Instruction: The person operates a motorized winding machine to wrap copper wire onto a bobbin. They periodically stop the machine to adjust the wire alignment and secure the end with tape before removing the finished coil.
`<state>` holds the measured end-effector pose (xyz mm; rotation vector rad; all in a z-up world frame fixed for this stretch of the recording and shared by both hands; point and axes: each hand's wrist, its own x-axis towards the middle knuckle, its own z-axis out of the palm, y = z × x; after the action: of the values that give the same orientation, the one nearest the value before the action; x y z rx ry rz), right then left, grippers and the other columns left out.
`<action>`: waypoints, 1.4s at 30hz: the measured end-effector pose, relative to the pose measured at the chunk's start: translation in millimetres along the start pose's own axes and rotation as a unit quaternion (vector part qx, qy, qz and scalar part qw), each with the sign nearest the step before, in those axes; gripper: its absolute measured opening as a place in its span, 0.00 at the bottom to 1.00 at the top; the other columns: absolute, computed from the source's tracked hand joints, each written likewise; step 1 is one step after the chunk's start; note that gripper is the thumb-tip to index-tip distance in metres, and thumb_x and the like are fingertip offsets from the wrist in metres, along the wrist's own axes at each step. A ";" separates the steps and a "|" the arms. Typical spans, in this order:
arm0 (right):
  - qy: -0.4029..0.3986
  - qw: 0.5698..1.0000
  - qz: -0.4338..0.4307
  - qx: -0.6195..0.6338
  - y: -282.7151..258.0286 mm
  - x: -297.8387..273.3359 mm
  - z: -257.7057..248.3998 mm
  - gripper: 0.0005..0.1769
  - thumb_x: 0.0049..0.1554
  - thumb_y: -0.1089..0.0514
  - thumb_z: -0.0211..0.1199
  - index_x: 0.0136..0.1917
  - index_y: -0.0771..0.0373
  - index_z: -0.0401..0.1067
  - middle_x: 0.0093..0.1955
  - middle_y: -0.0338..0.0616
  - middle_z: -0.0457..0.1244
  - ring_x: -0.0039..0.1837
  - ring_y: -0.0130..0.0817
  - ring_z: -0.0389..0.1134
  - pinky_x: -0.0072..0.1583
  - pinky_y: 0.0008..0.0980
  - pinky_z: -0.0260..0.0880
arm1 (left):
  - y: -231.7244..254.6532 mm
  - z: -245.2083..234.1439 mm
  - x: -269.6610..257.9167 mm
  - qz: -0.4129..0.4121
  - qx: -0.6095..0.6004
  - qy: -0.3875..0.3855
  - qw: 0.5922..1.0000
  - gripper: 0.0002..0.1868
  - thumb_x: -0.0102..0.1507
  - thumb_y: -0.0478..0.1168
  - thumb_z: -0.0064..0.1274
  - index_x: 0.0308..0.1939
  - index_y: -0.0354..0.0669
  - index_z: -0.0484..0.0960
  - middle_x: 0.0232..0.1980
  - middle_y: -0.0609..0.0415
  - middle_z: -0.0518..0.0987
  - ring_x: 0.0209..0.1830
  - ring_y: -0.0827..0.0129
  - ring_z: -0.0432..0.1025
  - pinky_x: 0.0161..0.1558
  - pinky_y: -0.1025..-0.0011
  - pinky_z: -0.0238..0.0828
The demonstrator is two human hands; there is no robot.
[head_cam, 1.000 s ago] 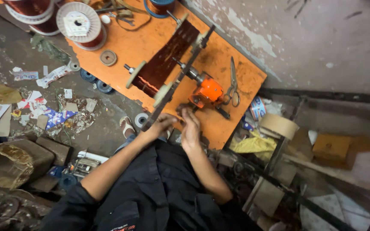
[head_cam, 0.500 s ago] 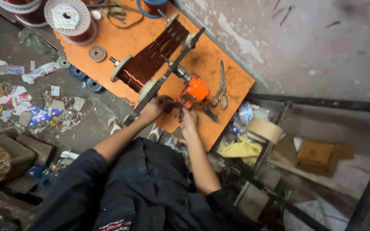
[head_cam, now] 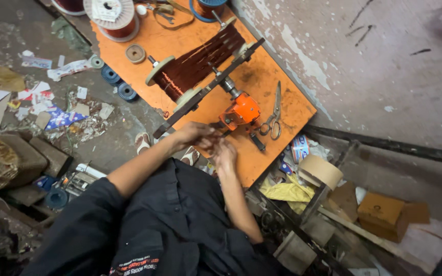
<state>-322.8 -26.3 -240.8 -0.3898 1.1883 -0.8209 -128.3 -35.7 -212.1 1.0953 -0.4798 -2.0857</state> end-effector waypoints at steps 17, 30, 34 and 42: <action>-0.038 0.863 -0.258 -0.433 47.7 16.5 -16.7 0.09 0.62 0.58 0.61 0.44 0.66 0.74 0.39 0.40 0.69 0.42 0.28 0.70 0.44 0.32 0.69 | 3.5 41.7 -2.4 0.034 0.174 0.108 0.978 0.14 0.64 0.48 0.62 0.42 0.41 0.91 0.31 0.56 0.82 0.24 0.77 0.70 0.24 0.76 0.60; 0.227 0.571 -0.443 -0.652 -33.6 10.9 34.2 0.24 0.48 0.52 0.73 0.54 0.66 0.73 0.46 0.62 0.68 0.46 0.63 0.70 0.46 0.51 0.70 | 35.8 -94.1 -8.7 0.258 0.573 0.310 0.713 0.22 0.66 0.51 0.55 0.53 0.36 0.78 0.49 0.41 0.79 0.52 0.47 0.73 0.50 0.54 0.70; 0.218 0.652 -0.316 -0.653 -35.1 22.0 34.7 0.19 0.49 0.56 0.69 0.54 0.62 0.76 0.46 0.59 0.70 0.50 0.60 0.70 0.52 0.54 0.69 | 81.5 -136.1 17.1 0.319 0.714 0.323 0.532 0.24 0.59 0.42 0.55 0.58 0.35 0.74 0.50 0.45 0.73 0.48 0.53 0.70 0.42 0.56 0.69; 0.226 0.847 -0.248 -0.412 -23.7 41.2 12.2 0.19 0.61 0.48 0.55 0.53 0.66 0.75 0.47 0.54 0.69 0.52 0.53 0.71 0.54 0.48 0.69 | 108.4 -133.7 61.6 0.234 0.786 0.315 0.478 0.23 0.60 0.43 0.57 0.55 0.35 0.73 0.46 0.44 0.76 0.44 0.54 0.73 0.40 0.57 0.72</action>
<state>-314.2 -74.1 -248.0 -1.3097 1.9144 -0.8242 4.4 -153.4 -256.5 2.0804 -2.1172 -0.0660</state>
